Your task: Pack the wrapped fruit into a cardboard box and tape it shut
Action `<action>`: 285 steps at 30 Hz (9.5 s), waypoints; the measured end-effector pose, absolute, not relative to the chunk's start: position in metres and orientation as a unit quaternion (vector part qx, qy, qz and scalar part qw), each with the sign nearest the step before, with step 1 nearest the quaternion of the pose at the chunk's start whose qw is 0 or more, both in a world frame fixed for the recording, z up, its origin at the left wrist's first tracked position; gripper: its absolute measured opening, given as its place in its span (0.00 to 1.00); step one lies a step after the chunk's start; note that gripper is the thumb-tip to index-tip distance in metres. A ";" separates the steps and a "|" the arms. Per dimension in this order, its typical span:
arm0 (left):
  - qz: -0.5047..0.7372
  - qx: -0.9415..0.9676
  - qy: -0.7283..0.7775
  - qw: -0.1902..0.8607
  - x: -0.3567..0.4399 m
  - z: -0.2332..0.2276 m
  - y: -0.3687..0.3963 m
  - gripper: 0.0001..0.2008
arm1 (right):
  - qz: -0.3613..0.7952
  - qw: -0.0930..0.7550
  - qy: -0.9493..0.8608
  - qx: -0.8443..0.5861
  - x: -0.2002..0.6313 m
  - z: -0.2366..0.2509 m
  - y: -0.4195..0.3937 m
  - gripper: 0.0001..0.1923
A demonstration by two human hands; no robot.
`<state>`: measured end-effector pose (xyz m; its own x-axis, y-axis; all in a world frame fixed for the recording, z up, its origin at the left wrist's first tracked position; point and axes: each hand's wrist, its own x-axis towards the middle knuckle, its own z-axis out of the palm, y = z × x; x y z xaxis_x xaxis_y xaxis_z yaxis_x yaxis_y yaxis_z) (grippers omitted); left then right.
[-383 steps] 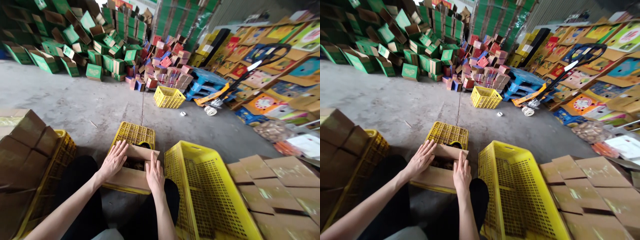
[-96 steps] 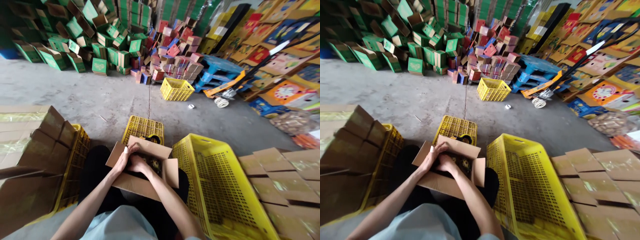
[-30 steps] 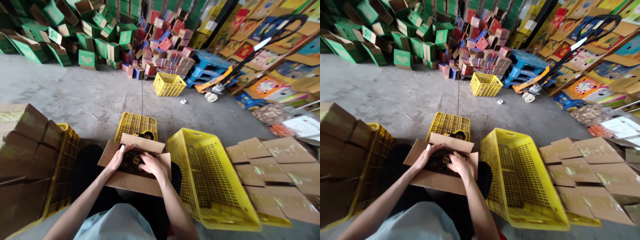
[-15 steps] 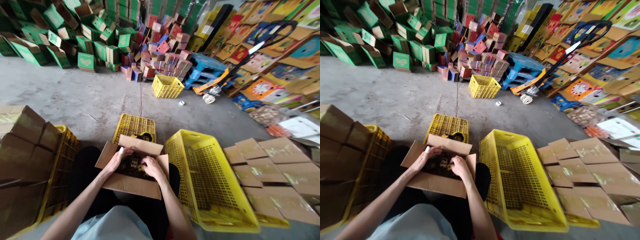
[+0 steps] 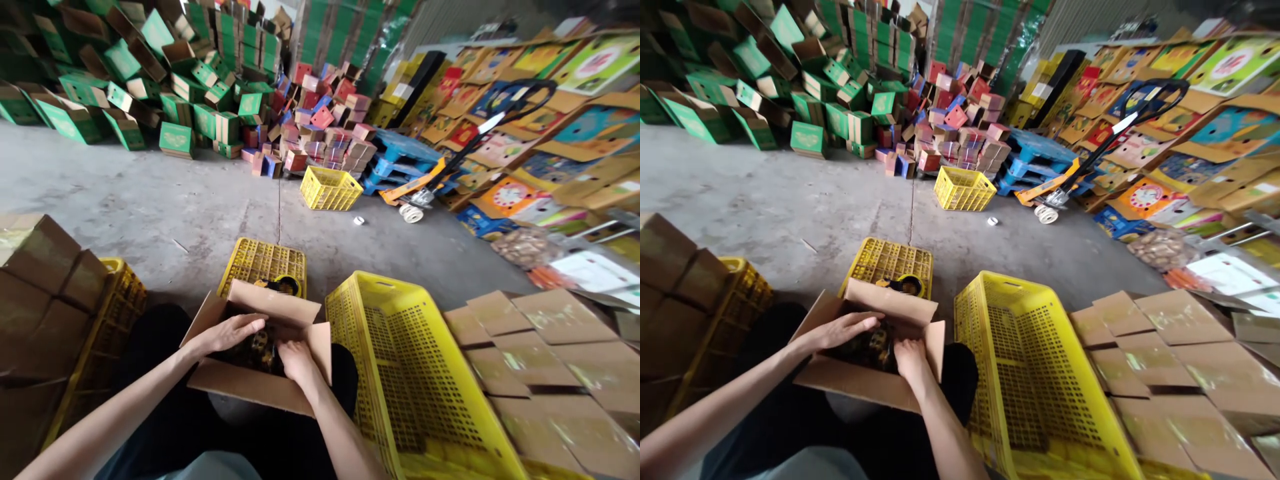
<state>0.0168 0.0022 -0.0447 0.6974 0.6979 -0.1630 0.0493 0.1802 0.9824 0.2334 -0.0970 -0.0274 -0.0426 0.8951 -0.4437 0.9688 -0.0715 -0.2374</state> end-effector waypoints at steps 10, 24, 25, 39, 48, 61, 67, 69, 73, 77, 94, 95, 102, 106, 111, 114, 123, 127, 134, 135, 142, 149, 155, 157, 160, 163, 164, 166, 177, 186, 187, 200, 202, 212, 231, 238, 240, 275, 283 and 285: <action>0.211 0.535 0.295 0.763 0.034 -0.050 0.005 0.27 | -0.270 -0.207 0.627 0.701 0.262 -0.005 -0.087 0.18; 0.299 0.444 0.262 0.803 0.036 -0.053 0.014 0.23 | -0.549 -0.482 0.387 0.563 0.251 -0.027 -0.074 0.31; 0.309 0.435 0.260 0.805 0.036 -0.052 0.015 0.25 | -0.541 -0.484 0.387 0.568 0.251 -0.024 -0.069 0.29; 0.391 0.386 0.368 0.750 0.039 -0.055 0.013 0.24 | -0.445 -0.541 0.384 0.601 0.263 -0.043 -0.061 0.26; 0.419 0.418 0.366 0.718 0.045 -0.048 0.015 0.28 | -0.413 -0.595 0.329 0.605 0.270 -0.054 -0.059 0.23; 0.353 0.502 0.305 0.728 0.047 -0.048 0.012 0.27 | -0.456 -0.623 0.255 0.582 0.269 -0.045 -0.056 0.23; 0.371 0.494 0.330 0.714 0.045 -0.056 0.014 0.24 | -0.453 -0.622 0.259 0.584 0.266 -0.047 -0.057 0.20; 0.377 0.484 0.334 0.716 0.045 -0.056 0.015 0.24 | -0.467 -0.627 0.262 0.566 0.266 -0.047 -0.056 0.19; 0.389 0.453 0.340 0.726 0.045 -0.057 0.015 0.25 | -0.529 -0.626 0.262 0.510 0.264 -0.044 -0.057 0.22; 0.392 0.436 0.334 0.738 0.046 -0.057 0.014 0.25 | -0.550 -0.612 0.257 0.506 0.264 -0.042 -0.060 0.27; 0.351 0.462 0.351 0.735 0.037 -0.045 0.009 0.23 | -0.545 -0.568 0.328 0.522 0.267 -0.049 -0.065 0.24; 0.354 0.460 0.350 0.735 0.037 -0.044 0.009 0.23 | -0.546 -0.561 0.329 0.529 0.267 -0.050 -0.066 0.22; 0.316 0.389 0.312 0.807 0.044 -0.055 0.012 0.34 | -0.516 -0.580 0.337 0.533 0.267 -0.050 -0.068 0.16; 0.208 0.371 0.309 0.851 0.045 -0.062 0.013 0.40 | -0.497 -0.599 0.367 0.510 0.268 -0.047 -0.069 0.11; 0.166 0.439 0.258 0.845 0.041 -0.058 0.008 0.30 | -0.502 -0.607 0.351 0.506 0.267 -0.042 -0.069 0.10; 0.188 0.445 0.246 0.841 0.038 -0.054 0.009 0.29 | -0.484 -0.616 0.346 0.515 0.266 -0.040 -0.069 0.09; 0.261 0.423 0.288 0.818 0.038 -0.058 0.011 0.30 | -0.568 -0.622 0.280 0.461 0.266 -0.034 -0.066 0.22; 0.306 0.433 0.297 0.794 0.041 -0.062 0.013 0.29 | -0.554 -0.602 0.288 0.497 0.265 -0.033 -0.066 0.30; 0.314 0.479 0.309 0.759 0.041 -0.061 0.015 0.27 | -0.606 -0.501 0.331 0.522 0.262 -0.034 -0.070 0.33; 0.318 0.477 0.312 0.757 0.041 -0.061 0.015 0.27 | -0.607 -0.504 0.326 0.521 0.263 -0.034 -0.071 0.34; 0.320 0.447 0.318 0.773 0.042 -0.066 0.015 0.27 | -0.593 -0.517 0.338 0.517 0.262 -0.038 -0.071 0.35; 0.299 0.450 0.258 0.801 0.043 -0.058 0.013 0.32 | -0.536 -0.523 0.385 0.539 0.262 -0.036 -0.070 0.30; 0.261 0.468 0.292 0.792 0.040 -0.055 0.012 0.32 | -0.541 -0.512 0.395 0.538 0.264 -0.043 -0.070 0.32; 0.269 0.481 0.294 0.781 0.039 -0.055 0.013 0.31 | -0.556 -0.515 0.384 0.527 0.265 -0.047 -0.070 0.35; 0.293 0.478 0.294 0.774 0.041 -0.059 0.014 0.28 | -0.581 -0.517 0.358 0.516 0.266 -0.050 -0.069 0.37; 0.317 0.471 0.299 0.767 0.042 -0.064 0.015 0.26 | -0.600 -0.519 0.325 0.514 0.266 -0.050 -0.069 0.36; 0.320 0.471 0.301 0.765 0.042 -0.065 0.015 0.25 | -0.602 -0.520 0.318 0.515 0.266 -0.050 -0.069 0.36; 0.325 0.473 0.298 0.763 0.043 -0.065 0.015 0.25 | -0.599 -0.524 0.315 0.517 0.265 -0.048 -0.069 0.35; 0.307 0.533 0.236 0.752 0.044 -0.051 0.017 0.28 | -0.578 -0.543 0.311 0.524 0.264 -0.051 -0.068 0.31; 0.315 0.539 0.280 0.729 0.045 -0.065 0.019 0.24 | -0.592 -0.553 0.311 0.497 0.265 -0.037 -0.067 0.27; 0.320 0.538 0.282 0.727 0.046 -0.066 0.020 0.24 | -0.591 -0.554 0.313 0.496 0.265 -0.037 -0.067 0.26; 0.251 0.472 0.248 0.808 0.042 -0.053 0.010 0.36 | -0.547 -0.579 0.342 0.499 0.269 -0.045 -0.067 0.16; 0.264 0.467 0.285 0.794 0.041 -0.054 0.010 0.31 | -0.547 -0.576 0.347 0.498 0.268 -0.043 -0.067 0.14; 0.294 0.498 0.287 0.763 0.042 -0.060 0.015 0.24 | -0.520 -0.583 0.339 0.525 0.270 -0.040 -0.066 0.21; 0.330 0.521 0.291 0.731 0.041 -0.066 0.021 0.27 | -0.098 -0.280 0.658 0.692 0.263 -0.038 -0.079 0.15; 0.333 0.524 0.277 0.733 0.040 -0.068 0.020 0.25 | -0.125 -0.279 0.685 0.661 0.251 -0.041 -0.092 0.18; 0.331 0.524 0.275 0.735 0.040 -0.068 0.021 0.25 | -0.158 -0.219 0.713 0.647 0.250 -0.046 -0.095 0.12; 0.376 0.471 0.278 0.748 0.042 -0.059 0.018 0.26 | -0.505 -0.494 0.438 0.556 0.262 -0.034 -0.075 0.25; 0.288 0.516 0.318 0.741 0.040 -0.049 0.015 0.26 | -0.469 -0.490 0.465 0.569 0.267 -0.035 -0.078 0.20; 0.289 0.527 0.324 0.731 0.040 -0.050 0.015 0.25 | -0.467 -0.499 0.469 0.559 0.266 -0.036 -0.077 0.21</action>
<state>0.0403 0.0154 -0.0499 0.6234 0.7632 -0.1697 -0.0801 0.2782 0.9572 0.2661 -0.0769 -0.0358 0.1233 0.9909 -0.0547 0.0590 -0.0623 -0.9963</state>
